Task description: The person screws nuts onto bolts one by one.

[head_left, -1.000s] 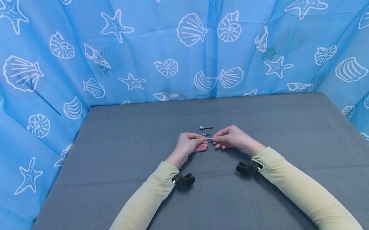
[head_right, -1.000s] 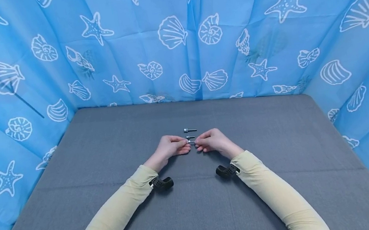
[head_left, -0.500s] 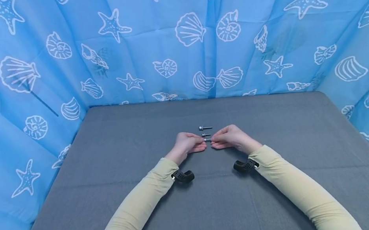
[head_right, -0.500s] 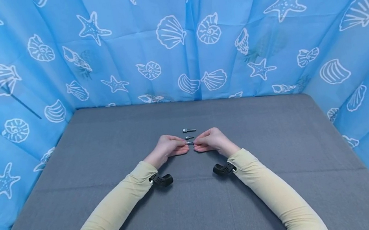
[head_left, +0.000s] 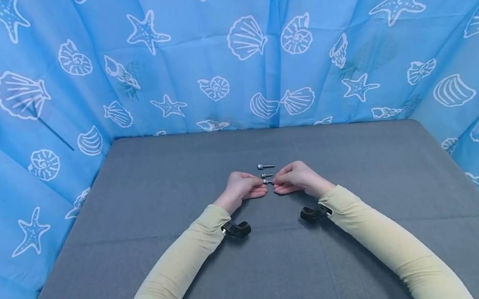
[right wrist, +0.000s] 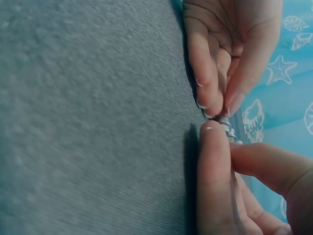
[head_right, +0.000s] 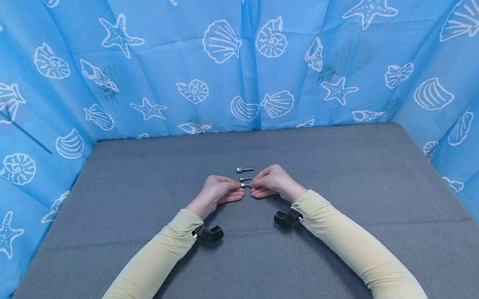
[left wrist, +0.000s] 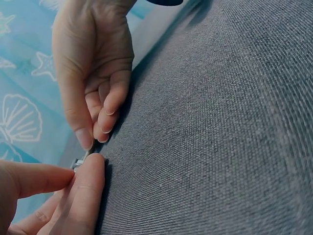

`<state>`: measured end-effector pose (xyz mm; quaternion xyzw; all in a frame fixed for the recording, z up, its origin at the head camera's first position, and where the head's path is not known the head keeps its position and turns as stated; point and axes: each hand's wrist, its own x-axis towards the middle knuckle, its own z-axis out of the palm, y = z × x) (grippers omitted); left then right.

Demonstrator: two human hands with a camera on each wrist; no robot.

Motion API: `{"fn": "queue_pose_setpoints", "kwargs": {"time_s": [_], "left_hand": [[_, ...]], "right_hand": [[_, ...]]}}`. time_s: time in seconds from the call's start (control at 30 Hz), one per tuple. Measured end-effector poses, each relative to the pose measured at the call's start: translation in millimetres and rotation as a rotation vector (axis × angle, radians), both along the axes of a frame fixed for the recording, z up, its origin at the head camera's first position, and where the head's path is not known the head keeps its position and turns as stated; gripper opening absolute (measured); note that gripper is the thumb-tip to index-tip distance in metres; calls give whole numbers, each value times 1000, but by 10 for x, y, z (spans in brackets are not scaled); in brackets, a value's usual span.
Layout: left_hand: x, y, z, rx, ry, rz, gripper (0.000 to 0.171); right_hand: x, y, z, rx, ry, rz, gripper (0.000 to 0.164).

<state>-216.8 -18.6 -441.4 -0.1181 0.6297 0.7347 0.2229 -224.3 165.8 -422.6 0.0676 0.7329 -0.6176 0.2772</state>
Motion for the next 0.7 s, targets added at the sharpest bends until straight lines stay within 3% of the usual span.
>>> {"fn": "queue_pose_setpoints", "kwargs": {"time_s": [0.27,0.47,0.57,0.7], "left_hand": [[13,-45,17,-21,-15,-27,16],[21,-55,25,-35,-32,-61,18],[32,-82,39,-55,-33,-110,19],[9,-173,97,-93,-22,-243,24]], "right_hand": [[-70,15,4,20,-5,47,26],[-58,119,-20,-56,28,87,30],[-27,215,-27,-73,39,113,33],[12,361,6,-79,45,149,39]]}}
